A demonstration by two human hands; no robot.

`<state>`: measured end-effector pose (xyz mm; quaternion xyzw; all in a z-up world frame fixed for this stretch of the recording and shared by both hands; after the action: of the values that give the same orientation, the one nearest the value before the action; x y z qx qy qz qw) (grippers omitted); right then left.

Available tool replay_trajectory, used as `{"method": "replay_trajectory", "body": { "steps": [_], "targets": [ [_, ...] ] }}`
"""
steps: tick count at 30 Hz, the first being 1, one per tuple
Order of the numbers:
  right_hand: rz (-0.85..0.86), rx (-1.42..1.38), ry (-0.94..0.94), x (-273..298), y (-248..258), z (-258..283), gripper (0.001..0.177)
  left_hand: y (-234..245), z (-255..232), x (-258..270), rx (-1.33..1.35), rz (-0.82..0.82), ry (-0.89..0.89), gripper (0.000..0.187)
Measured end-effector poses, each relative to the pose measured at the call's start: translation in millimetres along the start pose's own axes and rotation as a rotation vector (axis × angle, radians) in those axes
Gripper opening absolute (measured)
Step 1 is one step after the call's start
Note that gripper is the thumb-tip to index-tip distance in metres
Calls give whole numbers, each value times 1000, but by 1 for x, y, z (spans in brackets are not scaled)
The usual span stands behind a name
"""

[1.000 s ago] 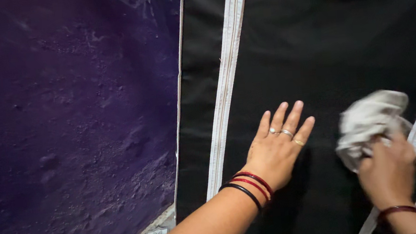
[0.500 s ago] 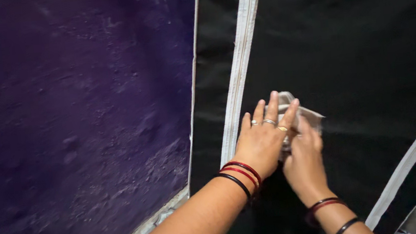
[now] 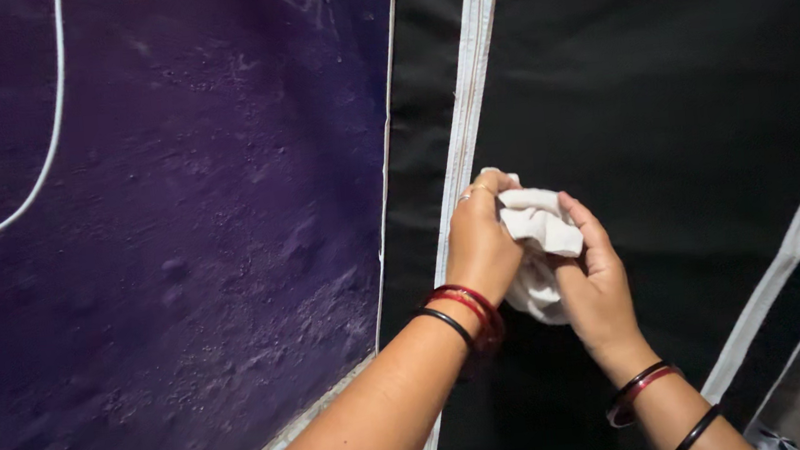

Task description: The person places a small black bottle and a wooden shoe horn into a black fabric shoe rack. They then close the rack's front flap and wipe the exterior surface with a white cloth, cleaning the sides and top.

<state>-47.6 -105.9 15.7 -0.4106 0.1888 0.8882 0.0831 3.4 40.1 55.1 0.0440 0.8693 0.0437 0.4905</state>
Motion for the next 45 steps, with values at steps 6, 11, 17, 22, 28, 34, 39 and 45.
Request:
{"method": "replay_trajectory", "body": {
  "steps": [6,11,17,22,28,34,39,45],
  "targets": [
    [-121,-553,-187,7,-3,17,68,-44,10,-2,781,46,321,25],
    [-179,-523,-65,15,7,53,67,-52,-13,20,640,136,328,35],
    [-129,-474,59,28,15,86,66,-53,-52,32,1142,184,415,42],
    [-36,-477,4,32,6,101,60,-33,-73,33,1037,89,334,43],
    [175,-566,101,33,-28,124,63,17,-77,27,883,-105,229,37],
    [221,-650,62,31,-62,140,56,68,-81,40,801,-149,350,57],
    [262,-617,66,30,-85,155,70,94,-82,51,831,-217,325,46],
    [336,-565,70,28,-111,157,67,126,-70,60,792,-235,336,46]
  ]
}}
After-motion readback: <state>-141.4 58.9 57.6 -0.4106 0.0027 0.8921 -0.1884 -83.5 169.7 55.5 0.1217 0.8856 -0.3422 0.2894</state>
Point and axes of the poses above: each hand's wrist, its own x-axis away from the middle knuckle, its own y-axis out of the back of the hand, z = x × y, the point moved 7 cm from there along -x, towards the middle knuckle, and after that the axes turned 9 degrees about z, right-handed, at the moved point
